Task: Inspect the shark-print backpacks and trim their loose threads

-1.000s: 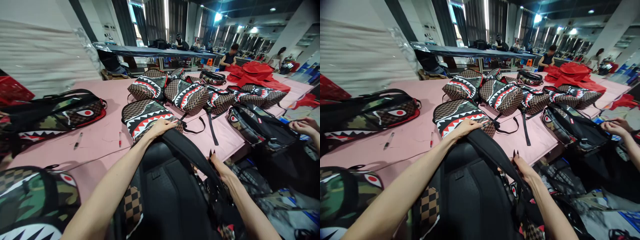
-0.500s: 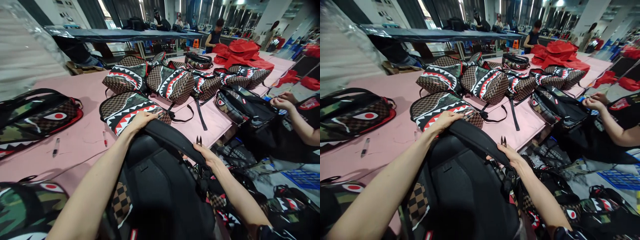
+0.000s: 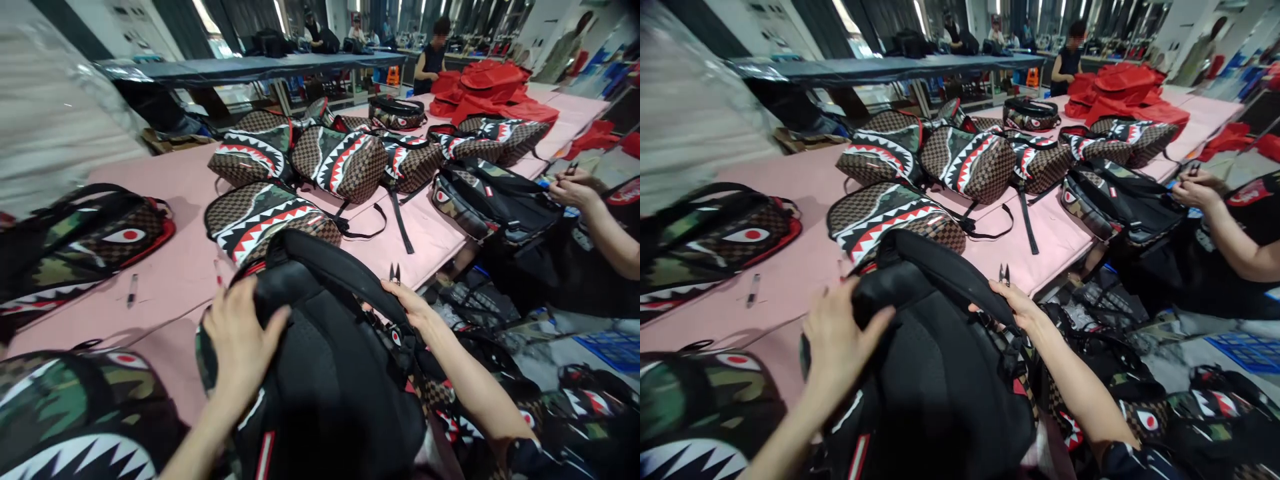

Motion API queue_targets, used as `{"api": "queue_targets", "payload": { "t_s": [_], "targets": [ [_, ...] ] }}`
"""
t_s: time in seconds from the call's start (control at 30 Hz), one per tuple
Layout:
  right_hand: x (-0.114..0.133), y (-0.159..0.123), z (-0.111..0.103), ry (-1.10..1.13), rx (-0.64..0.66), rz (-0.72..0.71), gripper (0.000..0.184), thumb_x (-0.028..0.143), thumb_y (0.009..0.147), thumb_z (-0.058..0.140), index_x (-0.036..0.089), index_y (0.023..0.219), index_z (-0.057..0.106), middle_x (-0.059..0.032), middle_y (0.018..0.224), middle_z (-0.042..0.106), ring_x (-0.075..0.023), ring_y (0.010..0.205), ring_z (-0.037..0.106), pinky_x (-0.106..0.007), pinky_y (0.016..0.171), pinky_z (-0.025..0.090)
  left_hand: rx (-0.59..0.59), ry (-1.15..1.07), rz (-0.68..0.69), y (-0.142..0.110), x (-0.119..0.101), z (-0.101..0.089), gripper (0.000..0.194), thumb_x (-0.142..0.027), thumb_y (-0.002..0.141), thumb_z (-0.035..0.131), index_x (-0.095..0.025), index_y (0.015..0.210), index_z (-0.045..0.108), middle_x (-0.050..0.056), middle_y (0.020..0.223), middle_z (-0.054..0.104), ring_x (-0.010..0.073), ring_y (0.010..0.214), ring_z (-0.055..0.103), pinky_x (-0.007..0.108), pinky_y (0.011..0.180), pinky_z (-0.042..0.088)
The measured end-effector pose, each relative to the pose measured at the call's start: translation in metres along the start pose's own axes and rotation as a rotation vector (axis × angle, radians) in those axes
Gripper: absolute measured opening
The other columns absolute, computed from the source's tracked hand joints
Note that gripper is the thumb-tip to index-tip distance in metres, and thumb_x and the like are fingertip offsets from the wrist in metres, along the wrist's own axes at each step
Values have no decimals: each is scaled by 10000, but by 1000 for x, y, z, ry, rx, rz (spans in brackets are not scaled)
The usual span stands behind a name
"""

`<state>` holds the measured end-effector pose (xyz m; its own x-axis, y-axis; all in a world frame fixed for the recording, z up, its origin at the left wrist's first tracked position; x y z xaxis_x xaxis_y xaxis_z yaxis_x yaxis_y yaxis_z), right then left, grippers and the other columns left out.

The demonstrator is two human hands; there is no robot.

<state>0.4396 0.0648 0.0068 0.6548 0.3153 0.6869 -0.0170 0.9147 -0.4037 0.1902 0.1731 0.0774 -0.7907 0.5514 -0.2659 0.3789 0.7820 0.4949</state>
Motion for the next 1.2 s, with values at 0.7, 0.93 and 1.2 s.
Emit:
{"api": "queue_targets", "payload": {
  "t_s": [0.7,0.93,1.2],
  "targets": [
    [-17,-12,-17,-194,-254,-35,348,393,721,665,144,964,693,-112,988,693,-243,923,654,-266,749,545,-38,-1362,-1226,-42,108,-42,265,-264,861,445,-66,900,616,124,761,703,191,702,677,283,654,558],
    [-22,-8,-25,-267,-331,3,358,404,676,691,172,949,701,-93,931,711,-226,705,685,-267,577,555,198,-1690,-1306,-54,143,-29,464,-407,905,319,-59,988,615,118,695,694,205,591,663,323,581,558],
    [-25,-21,-33,-665,-470,-220,326,385,625,704,209,899,717,-62,946,710,-264,1002,615,-335,858,503,342,-1894,-1227,-55,151,-24,547,-459,897,302,-44,1175,526,146,834,702,230,709,675,366,695,546]
  ]
}}
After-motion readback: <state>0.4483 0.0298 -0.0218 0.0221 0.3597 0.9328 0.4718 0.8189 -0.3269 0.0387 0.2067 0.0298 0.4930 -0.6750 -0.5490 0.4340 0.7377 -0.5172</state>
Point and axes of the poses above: each hand's wrist, its own y-axis towards the middle knuckle, its own z-axis out of the palm, x = y × z, the point moved 2 cm from there along y, towards the middle knuckle
